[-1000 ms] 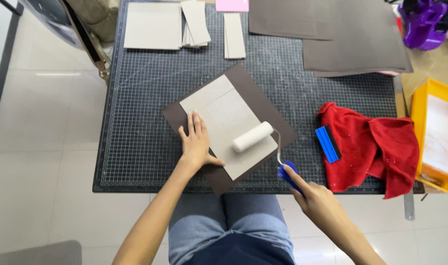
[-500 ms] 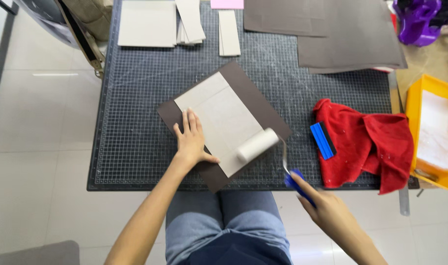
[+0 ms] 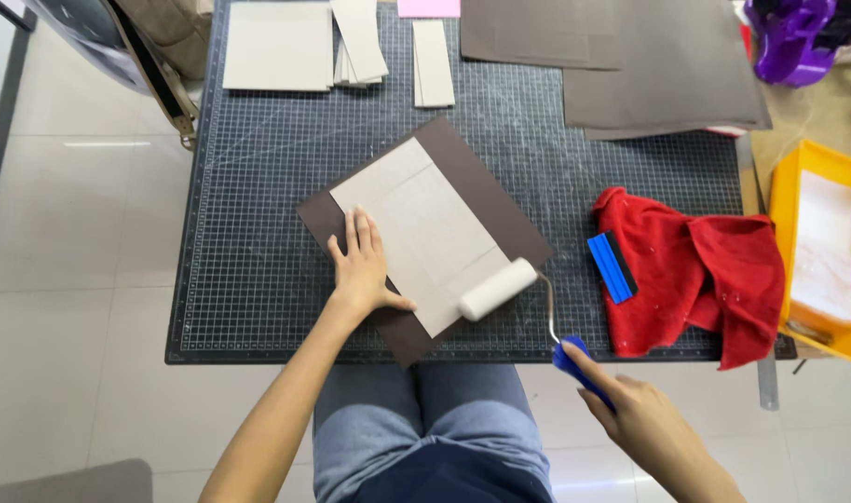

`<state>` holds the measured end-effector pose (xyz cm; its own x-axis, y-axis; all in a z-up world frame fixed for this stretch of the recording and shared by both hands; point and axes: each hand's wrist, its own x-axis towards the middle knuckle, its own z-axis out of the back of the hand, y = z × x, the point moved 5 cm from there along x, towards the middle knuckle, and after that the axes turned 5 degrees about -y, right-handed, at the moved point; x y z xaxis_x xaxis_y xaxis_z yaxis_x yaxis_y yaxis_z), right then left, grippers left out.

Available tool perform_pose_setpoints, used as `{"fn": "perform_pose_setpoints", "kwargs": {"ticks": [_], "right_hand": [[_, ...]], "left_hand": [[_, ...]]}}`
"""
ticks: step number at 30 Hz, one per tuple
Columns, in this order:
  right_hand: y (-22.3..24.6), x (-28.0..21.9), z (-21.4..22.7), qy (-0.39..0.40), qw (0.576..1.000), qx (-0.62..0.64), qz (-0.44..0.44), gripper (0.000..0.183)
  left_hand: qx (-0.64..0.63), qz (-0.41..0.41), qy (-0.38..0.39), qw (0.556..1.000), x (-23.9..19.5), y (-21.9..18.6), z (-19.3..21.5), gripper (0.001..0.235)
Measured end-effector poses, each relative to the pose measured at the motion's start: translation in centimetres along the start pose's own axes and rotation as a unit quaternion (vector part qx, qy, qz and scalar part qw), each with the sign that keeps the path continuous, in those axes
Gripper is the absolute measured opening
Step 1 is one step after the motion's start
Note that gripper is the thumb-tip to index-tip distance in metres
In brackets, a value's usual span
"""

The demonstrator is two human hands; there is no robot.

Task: The person assembles paper covers by applying adhesive with a roller to a dark brown sheet, placing a white sheet on top, and smoothing the edges with a blue plastic scraper. The person repeats this process for multiple units, stacking the finished covers on the table.

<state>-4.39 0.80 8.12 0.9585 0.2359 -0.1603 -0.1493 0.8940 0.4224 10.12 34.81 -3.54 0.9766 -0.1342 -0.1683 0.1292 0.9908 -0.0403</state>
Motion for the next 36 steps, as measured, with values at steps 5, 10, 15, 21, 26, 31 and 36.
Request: {"fn": "perform_pose_setpoints", "kwargs": {"ticks": [5, 10, 15, 21, 26, 31, 36], "right_hand": [[2.0, 4.4, 1.4, 0.070, 0.994, -0.078, -0.036, 0.067], [7.5, 15.0, 2.1, 0.043, 0.994, -0.055, 0.084, 0.060], [11.9, 22.0, 1.6, 0.013, 0.993, -0.045, 0.111, 0.055], [12.4, 22.2, 0.2, 0.000, 0.995, -0.036, 0.094, 0.058], [8.3, 16.2, 0.2, -0.002, 0.993, -0.032, 0.112, 0.064], [0.6, 7.2, -0.9, 0.047, 0.998, -0.044, 0.029, 0.073], [-0.5, 1.7, 3.3, 0.126, 0.988, -0.080, -0.038, 0.070]], "left_hand": [[0.001, 0.000, 0.022, 1.000, -0.2, 0.0, -0.3, 0.169], [0.000, 0.006, 0.009, 1.000, -0.2, -0.1, 0.0, 0.168], [0.000, 0.012, 0.016, 1.000, -0.2, -0.1, 0.4, 0.170], [0.004, 0.015, 0.015, 1.000, -0.8, -0.4, 0.0, 0.170], [0.015, 0.010, 0.010, 1.000, -0.3, -0.2, 0.4, 0.167], [0.032, 0.006, -0.003, 0.999, -0.1, -0.2, 0.5, 0.168], [0.024, 0.005, 0.011, 1.000, -0.4, -0.2, 0.0, 0.169]]}}
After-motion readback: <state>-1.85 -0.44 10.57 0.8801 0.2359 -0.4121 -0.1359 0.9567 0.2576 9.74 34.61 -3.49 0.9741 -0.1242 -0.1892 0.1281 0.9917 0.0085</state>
